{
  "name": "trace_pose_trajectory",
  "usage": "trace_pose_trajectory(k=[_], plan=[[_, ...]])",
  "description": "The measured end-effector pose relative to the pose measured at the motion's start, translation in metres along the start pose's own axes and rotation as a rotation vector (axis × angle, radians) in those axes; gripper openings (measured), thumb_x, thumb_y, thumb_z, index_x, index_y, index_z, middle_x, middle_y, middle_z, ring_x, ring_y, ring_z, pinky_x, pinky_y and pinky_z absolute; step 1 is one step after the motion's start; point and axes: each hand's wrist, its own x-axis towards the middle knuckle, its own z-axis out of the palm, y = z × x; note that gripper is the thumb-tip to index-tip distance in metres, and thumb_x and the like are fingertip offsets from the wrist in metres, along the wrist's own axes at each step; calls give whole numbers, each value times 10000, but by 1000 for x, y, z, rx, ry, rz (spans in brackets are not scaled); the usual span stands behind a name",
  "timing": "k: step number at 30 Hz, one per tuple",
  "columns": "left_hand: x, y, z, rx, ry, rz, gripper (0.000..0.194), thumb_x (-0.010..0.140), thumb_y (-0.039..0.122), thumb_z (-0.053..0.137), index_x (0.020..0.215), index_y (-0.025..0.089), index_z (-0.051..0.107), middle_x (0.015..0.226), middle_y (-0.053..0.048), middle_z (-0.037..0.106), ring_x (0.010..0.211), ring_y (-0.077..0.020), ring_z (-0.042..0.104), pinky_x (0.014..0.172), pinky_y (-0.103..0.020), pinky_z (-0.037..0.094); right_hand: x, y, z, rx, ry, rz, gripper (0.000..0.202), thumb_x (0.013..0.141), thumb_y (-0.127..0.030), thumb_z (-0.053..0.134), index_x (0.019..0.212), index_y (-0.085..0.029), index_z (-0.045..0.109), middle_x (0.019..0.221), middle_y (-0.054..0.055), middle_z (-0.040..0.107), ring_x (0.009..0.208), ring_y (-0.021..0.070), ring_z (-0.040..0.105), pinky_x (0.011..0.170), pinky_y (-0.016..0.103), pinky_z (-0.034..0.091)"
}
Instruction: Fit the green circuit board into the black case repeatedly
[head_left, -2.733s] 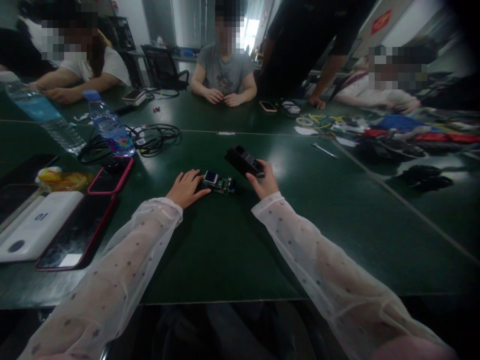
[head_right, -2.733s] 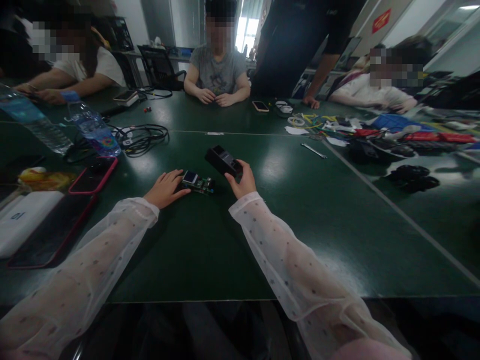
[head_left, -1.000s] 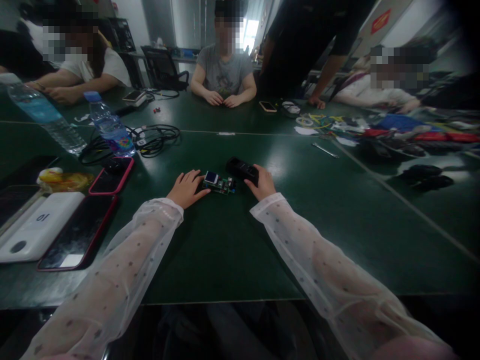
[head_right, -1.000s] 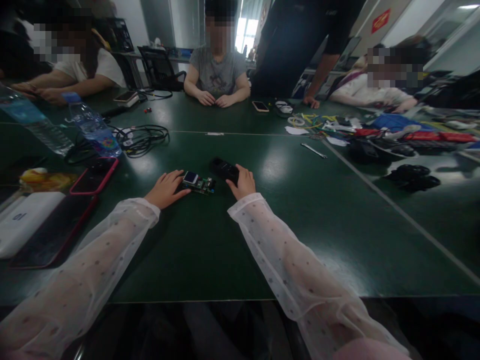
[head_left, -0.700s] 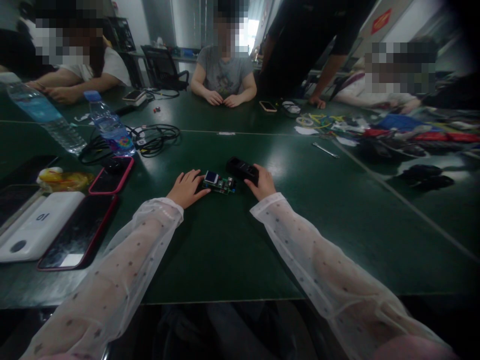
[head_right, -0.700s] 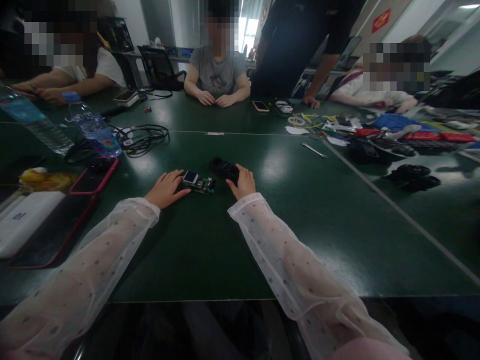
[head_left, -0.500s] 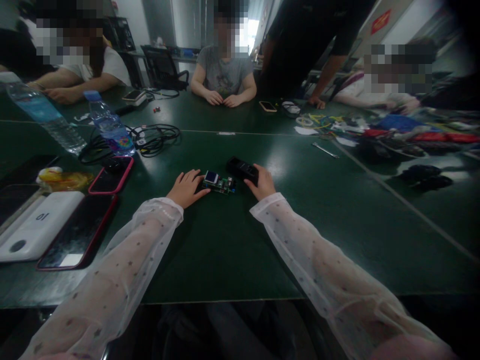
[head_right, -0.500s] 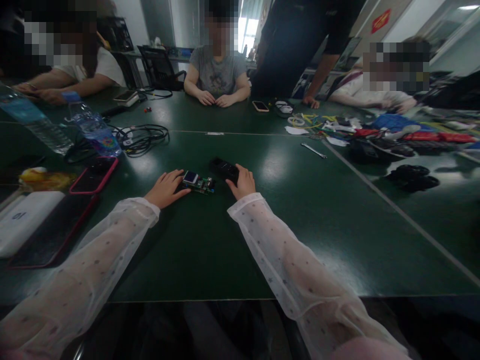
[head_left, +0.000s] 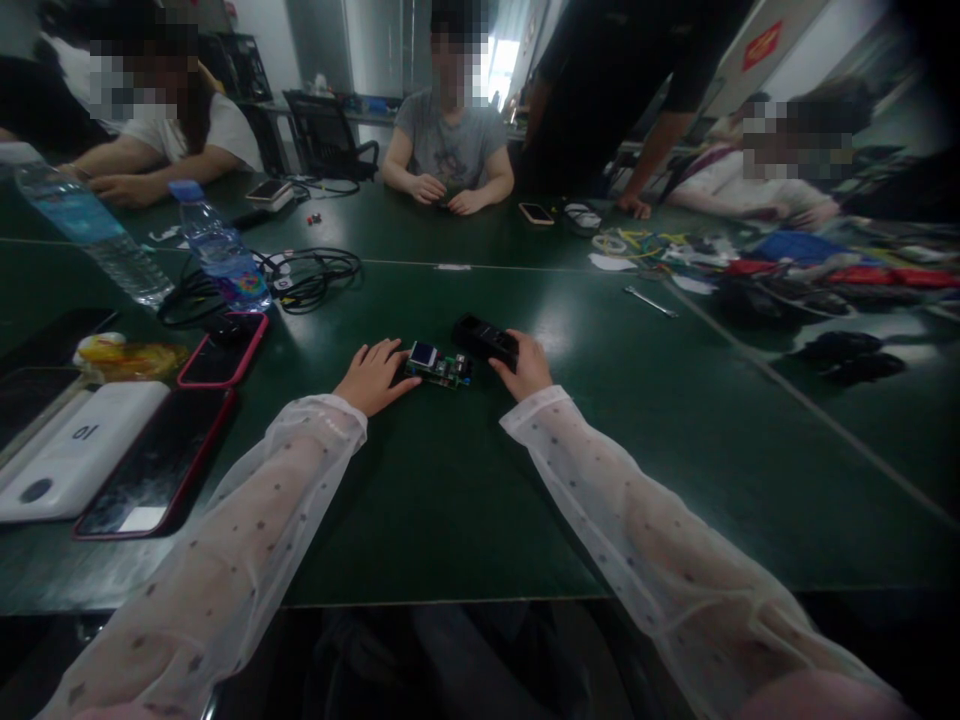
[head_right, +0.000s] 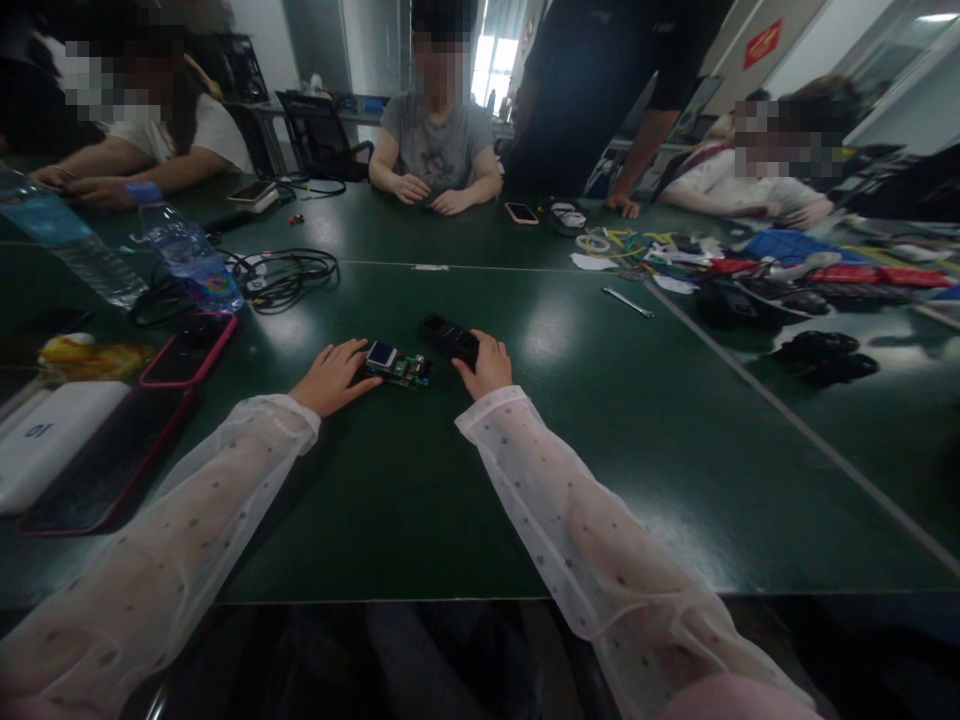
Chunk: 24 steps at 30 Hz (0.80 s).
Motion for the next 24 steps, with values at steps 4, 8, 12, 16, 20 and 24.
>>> trace_pose_trajectory(k=[4, 8, 12, 16, 20, 24], plan=[[-1, 0, 0, -4, 13, 5, 624, 924, 617, 314, 1346, 173, 433, 1477, -126, 361, 1382, -299, 280, 1122, -511, 211, 1, 0, -1, 57, 42, -10, 566, 762, -306, 629, 1278, -157, 451, 1214, 166, 570, 1106, 345, 535, 921, 552, 456], [-1, 1, -2, -8, 7, 2, 620, 923, 617, 316, 1351, 182, 426, 1476, -124, 365, 1383, -298, 280, 1121, -518, 211, -2, -13, -6, 211, 83, -38, 569, 820, -401, 575, 1322, -213, 386, 1225, 142, 549, 1083, 305, 555, 884, 513, 485], [-1, 2, -3, -4, 8, 3, 616, 924, 606, 330, 1359, 179, 420, 1473, -125, 367, 1378, -302, 286, 1118, -522, 216, -9, -39, -15, 311, 21, -119, 612, 829, -533, 543, 1333, -232, 369, 1251, 138, 520, 1087, 289, 553, 867, 470, 501], [-1, 4, -1, 13, 38, -12, 592, 922, 587, 367, 1355, 188, 427, 1462, -119, 378, 1374, -302, 288, 1120, -519, 207, -17, -54, -17, 328, -39, -191, 596, 827, -500, 556, 1330, -230, 384, 1235, 141, 527, 1064, 290, 559, 874, 482, 496], [-1, 4, -1, 7, 31, -8, 607, 919, 598, 366, 1348, 175, 436, 1460, -127, 379, 1376, -298, 285, 1118, -511, 214, -20, -52, -12, 280, -93, -230, 577, 798, -387, 613, 1311, -209, 417, 1210, 144, 542, 1075, 294, 558, 898, 495, 486], [-1, 3, -2, -22, 26, -20, 671, 899, 649, 347, 1361, 167, 416, 1466, -135, 376, 1379, -292, 285, 1123, -502, 201, -17, -46, -9, 197, -216, -249, 592, 782, -356, 638, 1318, -231, 419, 1214, 128, 560, 1113, 311, 542, 917, 526, 473]])
